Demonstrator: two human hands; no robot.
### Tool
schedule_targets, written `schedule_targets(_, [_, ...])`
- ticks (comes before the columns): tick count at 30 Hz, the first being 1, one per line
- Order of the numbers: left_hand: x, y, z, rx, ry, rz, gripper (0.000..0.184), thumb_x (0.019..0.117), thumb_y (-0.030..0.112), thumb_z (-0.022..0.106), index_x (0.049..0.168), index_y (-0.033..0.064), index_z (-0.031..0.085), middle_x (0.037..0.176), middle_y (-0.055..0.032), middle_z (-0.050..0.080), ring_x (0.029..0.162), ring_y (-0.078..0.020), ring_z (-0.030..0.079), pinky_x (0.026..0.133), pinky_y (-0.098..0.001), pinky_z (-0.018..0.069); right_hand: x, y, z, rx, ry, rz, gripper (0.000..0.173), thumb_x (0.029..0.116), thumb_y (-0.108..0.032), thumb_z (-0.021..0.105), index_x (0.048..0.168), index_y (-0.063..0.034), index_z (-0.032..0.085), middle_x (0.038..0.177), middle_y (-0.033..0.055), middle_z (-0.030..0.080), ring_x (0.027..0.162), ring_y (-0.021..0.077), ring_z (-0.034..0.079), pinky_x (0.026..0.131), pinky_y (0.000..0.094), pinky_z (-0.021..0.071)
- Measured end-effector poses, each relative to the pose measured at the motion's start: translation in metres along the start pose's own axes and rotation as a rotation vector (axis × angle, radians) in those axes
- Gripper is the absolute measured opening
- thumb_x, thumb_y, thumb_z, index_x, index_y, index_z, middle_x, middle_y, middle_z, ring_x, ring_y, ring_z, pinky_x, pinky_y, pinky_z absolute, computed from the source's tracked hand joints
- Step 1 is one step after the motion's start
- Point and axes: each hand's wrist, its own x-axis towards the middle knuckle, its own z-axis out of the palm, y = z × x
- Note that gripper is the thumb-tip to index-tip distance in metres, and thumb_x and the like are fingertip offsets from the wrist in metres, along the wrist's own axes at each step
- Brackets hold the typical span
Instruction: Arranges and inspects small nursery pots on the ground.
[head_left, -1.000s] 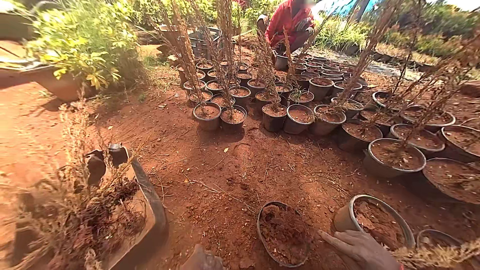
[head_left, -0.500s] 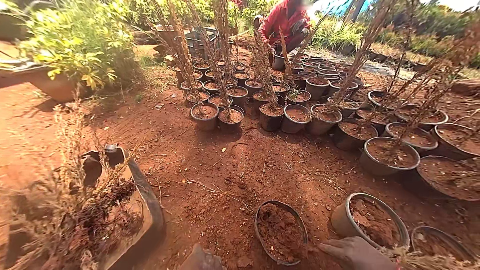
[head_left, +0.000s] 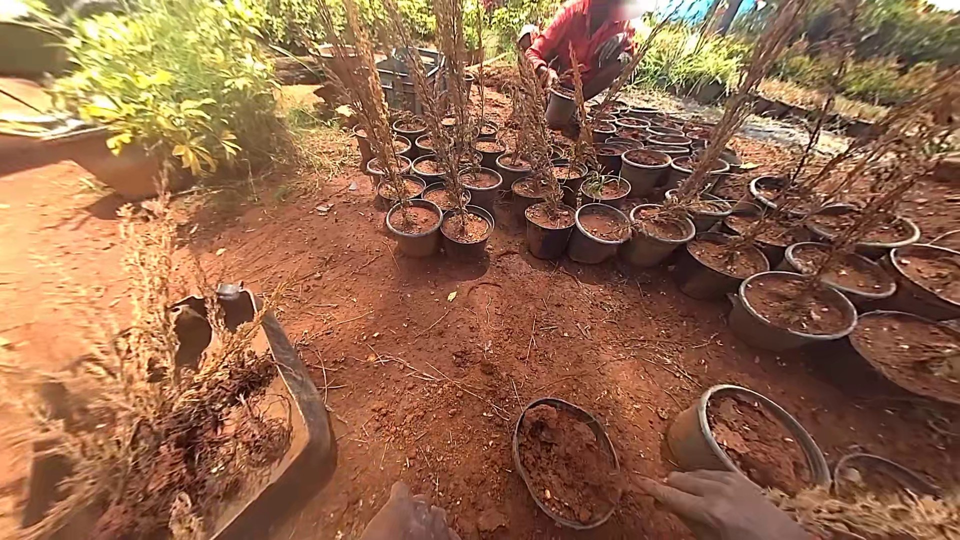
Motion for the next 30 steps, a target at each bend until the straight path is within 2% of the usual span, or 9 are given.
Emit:
schedule_targets(2, [0.002, 0.0, 0.0, -0.003, 0.006, 0.005, 0.042, 0.1076, 0.009, 0.048, 0.146, -0.0073, 0.048, 0.147, -0.0326, 0.051, 0.135, -0.0514, 0.051, 0.106, -0.0666, 0.0425, 0.001, -0.004, 0.003, 0.069, -0.316, 0.113, 0.03, 0.0988, -0.01, 0.057, 0.125, -0.0104, 0.072, 0.096, 0.0196, 0.074, 0.08, 0.0413, 0.073, 0.064, 0.0611, 0.0561])
schedule_targets(7, [0.008, -0.004, 0.01, -0.019, 0.036, 0.015, 0.039, 0.1073, 0.007, 0.046, 0.143, -0.008, 0.05, 0.144, -0.0335, 0.053, 0.131, -0.0521, 0.054, 0.104, -0.0679, 0.0431, -0.001, 0.009, 0.0, 0.056, 0.275, 0.046, 0.03, 0.0981, -0.015, 0.054, 0.118, -0.0073, 0.076, 0.084, 0.0152, 0.073, 0.07, 0.0289, 0.072, 0.061, 0.0434, 0.0588])
schedule_targets(8, [0.008, -0.005, 0.009, -0.016, 0.033, 0.018, 0.039, 0.1077, 0.008, 0.046, 0.143, -0.008, 0.05, 0.145, -0.0332, 0.052, 0.132, -0.0519, 0.053, 0.105, -0.0678, 0.0428, 0.0, 0.008, -0.001, 0.044, 0.241, 0.043, 0.031, 0.0976, -0.014, 0.054, 0.119, -0.0075, 0.075, 0.084, 0.0153, 0.073, 0.069, 0.0293, 0.072, 0.06, 0.0439, 0.0588])
schedule_targets(11, [0.01, -0.004, 0.005, -0.016, 0.039, 0.02, 0.04, 0.1073, 0.01, 0.049, 0.143, -0.0075, 0.05, 0.145, -0.0322, 0.053, 0.133, -0.0507, 0.053, 0.106, -0.0671, 0.0422, -0.001, 0.005, 0.001, 0.026, -0.192, 0.015, 0.035, 0.0922, -0.006, 0.063, 0.125, -0.0099, 0.073, 0.089, 0.0179, 0.073, 0.073, 0.0379, 0.073, 0.059, 0.0564, 0.0571])
schedule_targets(13, [0.013, -0.005, 0.006, -0.015, 0.049, 0.024, 0.039, 0.1067, 0.009, 0.048, 0.142, -0.0075, 0.051, 0.144, -0.0326, 0.054, 0.133, -0.0515, 0.053, 0.106, -0.0678, 0.0426, -0.006, 0.016, 0.005, -0.055, -0.069, -0.06, 0.035, 0.0886, -0.01, 0.062, 0.121, -0.0131, 0.075, 0.088, 0.0128, 0.075, 0.074, 0.032, 0.074, 0.061, 0.0496, 0.0597])
schedule_targets(17, [0.007, -0.004, 0.004, -0.025, 0.027, 0.011, 0.04, 0.1078, 0.006, 0.043, 0.145, -0.0087, 0.048, 0.146, -0.0337, 0.051, 0.133, -0.0521, 0.052, 0.107, -0.0676, 0.0421, 0.001, 0.021, -0.002, -0.089, 0.275, -0.07, 0.034, 0.0982, -0.015, 0.048, 0.119, -0.0099, 0.074, 0.084, 0.0129, 0.073, 0.071, 0.0276, 0.072, 0.063, 0.0416, 0.0589])
schedule_targets(21, [0.009, -0.004, 0.003, 0.003, 0.023, 0.018, 0.041, 0.1092, 0.01, 0.043, 0.147, -0.0063, 0.047, 0.146, -0.0312, 0.053, 0.133, -0.0496, 0.053, 0.106, -0.0659, 0.0427, 0.0, 0.016, 0.012, -0.065, -0.124, -0.029, 0.036, 0.0888, -0.006, 0.066, 0.123, -0.014, 0.074, 0.088, 0.0145, 0.074, 0.071, 0.0346, 0.074, 0.057, 0.0523, 0.0583])
schedule_targets(26, [0.009, -0.006, 0.007, -0.035, 0.003, 0.001, 0.04, 0.1084, 0.007, 0.041, 0.145, -0.0059, 0.048, 0.148, -0.0309, 0.051, 0.135, -0.0501, 0.051, 0.106, -0.0662, 0.0423, 0.002, 0.018, 0.002, -0.038, 0.272, -0.018, 0.033, 0.0974, -0.013, 0.049, 0.118, -0.0107, 0.075, 0.086, 0.0128, 0.074, 0.072, 0.0273, 0.072, 0.062, 0.0411, 0.0583])
schedule_targets(30, [0.011, -0.005, 0.005, -0.027, 0.012, 0.002, 0.04, 0.1073, 0.009, 0.046, 0.144, -0.0067, 0.05, 0.146, -0.0314, 0.053, 0.134, -0.0506, 0.052, 0.105, -0.0673, 0.0427, 0.001, 0.004, 0.004, 0.045, -0.19, 0.092, 0.031, 0.0964, -0.008, 0.06, 0.123, -0.0107, 0.074, 0.093, 0.0192, 0.074, 0.077, 0.04, 0.074, 0.062, 0.0594, 0.0576])
